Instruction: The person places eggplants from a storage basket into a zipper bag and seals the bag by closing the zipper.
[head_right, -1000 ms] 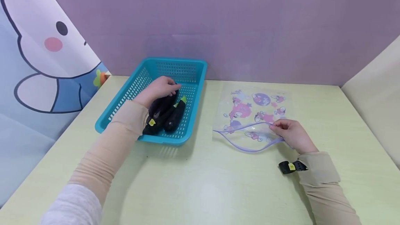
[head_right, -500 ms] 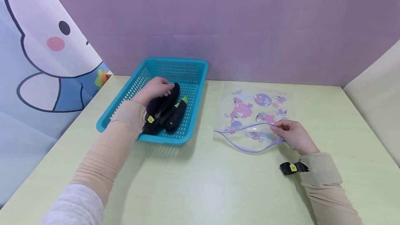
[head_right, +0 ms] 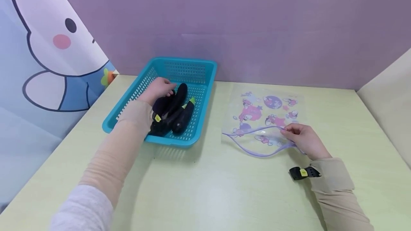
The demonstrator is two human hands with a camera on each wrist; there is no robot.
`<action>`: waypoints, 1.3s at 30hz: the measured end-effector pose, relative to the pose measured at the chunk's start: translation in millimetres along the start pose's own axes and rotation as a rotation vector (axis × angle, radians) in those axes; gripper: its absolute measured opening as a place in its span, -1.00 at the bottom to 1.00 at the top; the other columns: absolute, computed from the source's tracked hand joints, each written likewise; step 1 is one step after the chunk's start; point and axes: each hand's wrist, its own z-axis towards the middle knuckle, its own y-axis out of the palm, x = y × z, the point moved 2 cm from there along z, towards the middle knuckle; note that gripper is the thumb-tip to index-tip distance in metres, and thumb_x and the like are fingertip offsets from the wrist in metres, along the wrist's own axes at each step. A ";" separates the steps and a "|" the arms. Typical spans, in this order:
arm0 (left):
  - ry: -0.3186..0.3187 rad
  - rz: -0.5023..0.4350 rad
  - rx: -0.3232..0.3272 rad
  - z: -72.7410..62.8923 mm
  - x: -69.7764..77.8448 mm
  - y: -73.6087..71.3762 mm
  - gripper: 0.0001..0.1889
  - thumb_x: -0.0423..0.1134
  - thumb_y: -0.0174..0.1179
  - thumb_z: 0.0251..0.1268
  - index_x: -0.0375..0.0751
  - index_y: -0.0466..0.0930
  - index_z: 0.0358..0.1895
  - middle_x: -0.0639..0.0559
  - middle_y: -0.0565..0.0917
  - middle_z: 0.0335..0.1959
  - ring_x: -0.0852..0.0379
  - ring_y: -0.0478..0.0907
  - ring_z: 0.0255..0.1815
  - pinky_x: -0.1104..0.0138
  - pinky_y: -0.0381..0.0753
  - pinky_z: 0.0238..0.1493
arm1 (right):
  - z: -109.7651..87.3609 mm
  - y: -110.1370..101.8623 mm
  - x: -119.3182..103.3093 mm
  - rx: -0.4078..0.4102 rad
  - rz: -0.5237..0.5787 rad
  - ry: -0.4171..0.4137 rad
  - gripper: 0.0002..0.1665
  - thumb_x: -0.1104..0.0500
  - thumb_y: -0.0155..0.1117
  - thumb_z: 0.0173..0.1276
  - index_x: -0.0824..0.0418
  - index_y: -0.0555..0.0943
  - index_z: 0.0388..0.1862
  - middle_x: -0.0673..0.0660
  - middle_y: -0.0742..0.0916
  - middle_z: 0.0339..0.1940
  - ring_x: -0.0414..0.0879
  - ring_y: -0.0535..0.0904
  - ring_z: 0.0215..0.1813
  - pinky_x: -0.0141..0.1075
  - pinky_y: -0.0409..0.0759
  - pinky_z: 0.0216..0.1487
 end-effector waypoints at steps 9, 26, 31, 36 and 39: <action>-0.024 0.018 0.079 11.4 -9.0 0.2 -0.51 -0.06 -0.03 0.40 -0.10 0.10 -0.72 0.11 0.19 -0.80 0.14 0.09 -0.73 0.27 0.26 -0.52 | -1.2 -1.9 1.6 -0.013 -0.006 0.026 -0.51 -0.02 0.08 0.44 0.43 0.52 -0.03 -0.24 0.54 -0.45 -0.30 0.33 -0.36 -0.39 0.31 -0.42; -0.029 0.041 0.118 7.3 -16.1 -1.8 -0.57 -0.13 -0.02 0.36 -0.12 0.10 -0.68 0.10 0.08 -0.73 0.14 0.08 -0.68 0.28 0.25 -0.47 | -0.9 -0.3 1.4 -0.023 -0.004 0.040 -0.52 -0.02 0.09 0.44 0.42 0.52 -0.04 -0.23 0.54 -0.45 -0.29 0.34 -0.36 -0.41 0.32 -0.39; -0.069 0.054 0.091 3.7 -19.5 0.2 -0.73 -0.14 -0.02 0.34 -0.17 0.25 -0.50 -0.02 0.32 -0.49 0.02 0.30 -0.43 0.21 0.40 -0.28 | -1.2 1.4 0.1 -0.028 0.006 0.044 -0.53 -0.01 0.09 0.44 0.42 0.52 -0.04 -0.22 0.54 -0.45 -0.29 0.34 -0.36 -0.41 0.33 -0.40; -0.085 0.023 0.069 1.8 -20.9 1.1 -0.76 -0.15 0.01 0.32 -0.30 0.42 -0.19 -0.16 0.48 -0.18 -0.07 0.41 -0.19 0.13 0.48 -0.05 | -1.7 1.3 -0.5 -0.030 0.010 0.045 -0.53 -0.01 0.09 0.44 0.43 0.52 -0.04 -0.23 0.55 -0.44 -0.30 0.34 -0.35 -0.41 0.34 -0.40; -0.098 0.062 0.028 2.9 -21.6 0.6 -0.67 -0.12 0.03 0.34 -0.37 0.47 -0.09 -0.21 0.53 -0.10 -0.07 0.46 -0.14 0.12 0.51 0.02 | -1.3 1.2 -1.3 -0.029 0.008 0.040 -0.53 -0.01 0.09 0.44 0.43 0.52 -0.04 -0.23 0.55 -0.43 -0.30 0.35 -0.35 -0.42 0.34 -0.39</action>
